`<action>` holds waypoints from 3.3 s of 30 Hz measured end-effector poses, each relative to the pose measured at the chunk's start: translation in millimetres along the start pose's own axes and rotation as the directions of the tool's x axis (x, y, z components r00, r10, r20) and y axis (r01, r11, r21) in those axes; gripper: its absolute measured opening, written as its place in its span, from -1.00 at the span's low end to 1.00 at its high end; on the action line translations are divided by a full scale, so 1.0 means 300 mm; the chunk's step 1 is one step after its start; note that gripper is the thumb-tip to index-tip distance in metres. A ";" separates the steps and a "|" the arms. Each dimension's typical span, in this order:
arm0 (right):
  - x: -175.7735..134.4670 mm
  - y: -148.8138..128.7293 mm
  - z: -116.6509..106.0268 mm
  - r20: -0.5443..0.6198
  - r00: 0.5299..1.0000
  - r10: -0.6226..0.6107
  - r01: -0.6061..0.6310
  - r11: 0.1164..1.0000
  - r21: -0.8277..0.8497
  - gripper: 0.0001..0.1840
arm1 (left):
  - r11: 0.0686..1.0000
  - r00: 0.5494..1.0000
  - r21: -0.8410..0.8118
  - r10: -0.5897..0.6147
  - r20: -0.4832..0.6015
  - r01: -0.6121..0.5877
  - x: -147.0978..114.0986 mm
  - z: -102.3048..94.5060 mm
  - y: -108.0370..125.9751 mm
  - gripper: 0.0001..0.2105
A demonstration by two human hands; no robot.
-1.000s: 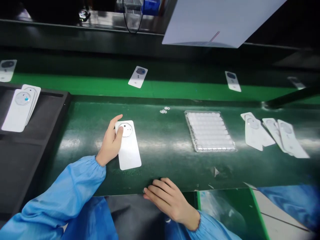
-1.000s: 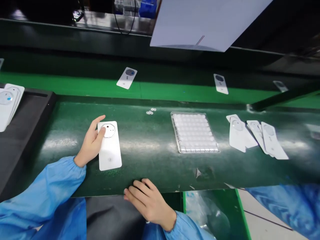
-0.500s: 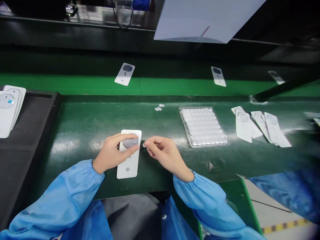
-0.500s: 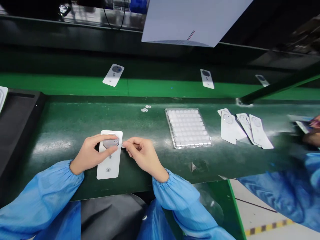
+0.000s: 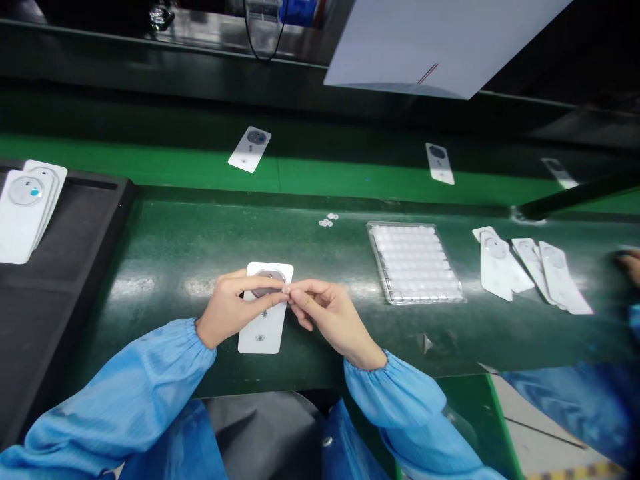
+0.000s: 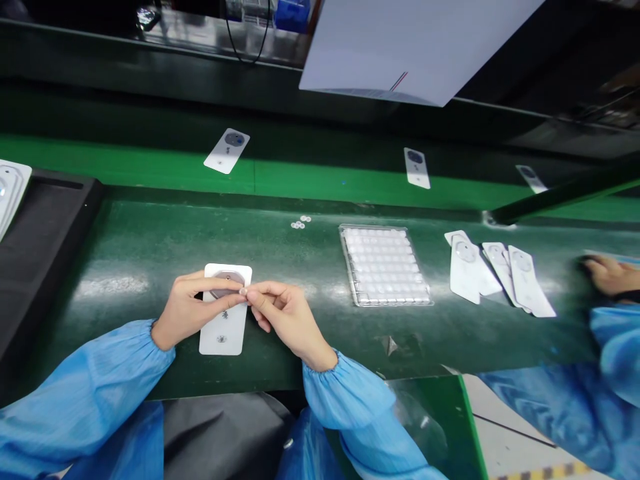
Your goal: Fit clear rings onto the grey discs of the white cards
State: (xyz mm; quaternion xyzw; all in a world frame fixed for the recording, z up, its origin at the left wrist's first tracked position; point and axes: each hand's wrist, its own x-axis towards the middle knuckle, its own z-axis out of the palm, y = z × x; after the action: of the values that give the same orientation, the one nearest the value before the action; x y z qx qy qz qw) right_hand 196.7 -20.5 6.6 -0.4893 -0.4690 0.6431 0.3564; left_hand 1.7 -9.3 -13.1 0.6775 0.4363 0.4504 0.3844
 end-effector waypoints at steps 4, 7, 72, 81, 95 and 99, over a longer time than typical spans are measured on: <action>-0.001 -0.010 0.005 -0.014 1.000 0.003 -0.004 0.999 -0.049 -0.51 | 1.000 1.000 0.000 0.009 -0.008 -0.009 0.001 0.001 -0.006 -0.82; 0.000 -0.035 -0.005 0.023 1.000 -0.002 0.006 0.990 -0.142 -0.52 | 0.997 0.997 -0.002 0.073 0.006 -0.073 0.005 0.000 -0.011 -0.81; 0.013 -0.034 0.073 -0.223 0.930 -0.291 0.162 0.872 -0.462 -0.72 | 0.857 0.973 -0.462 -0.201 0.111 0.229 -0.014 -0.014 0.006 -0.17; 0.066 -0.103 0.025 -0.138 0.985 -0.101 0.053 0.947 -0.318 -0.54 | 0.778 0.954 -0.559 -0.288 0.088 0.286 -0.007 -0.020 0.000 -0.17; 0.073 -0.074 0.036 -0.122 0.983 -0.134 0.108 0.973 -0.204 -0.61 | 0.674 0.893 -0.613 -0.433 0.124 0.412 0.033 -0.002 -0.010 -0.33; 0.083 -0.069 0.046 -0.134 0.976 -0.171 0.139 0.966 -0.220 -0.60 | 0.661 0.878 -0.614 -0.464 0.118 0.431 0.032 -0.007 -0.004 -0.32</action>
State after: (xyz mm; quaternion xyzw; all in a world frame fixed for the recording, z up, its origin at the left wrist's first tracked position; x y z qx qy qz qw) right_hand 176.6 5.2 20.1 -0.5331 -0.5425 0.5213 0.3871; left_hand 1.4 0.4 -10.9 0.3718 0.4244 0.4766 0.6741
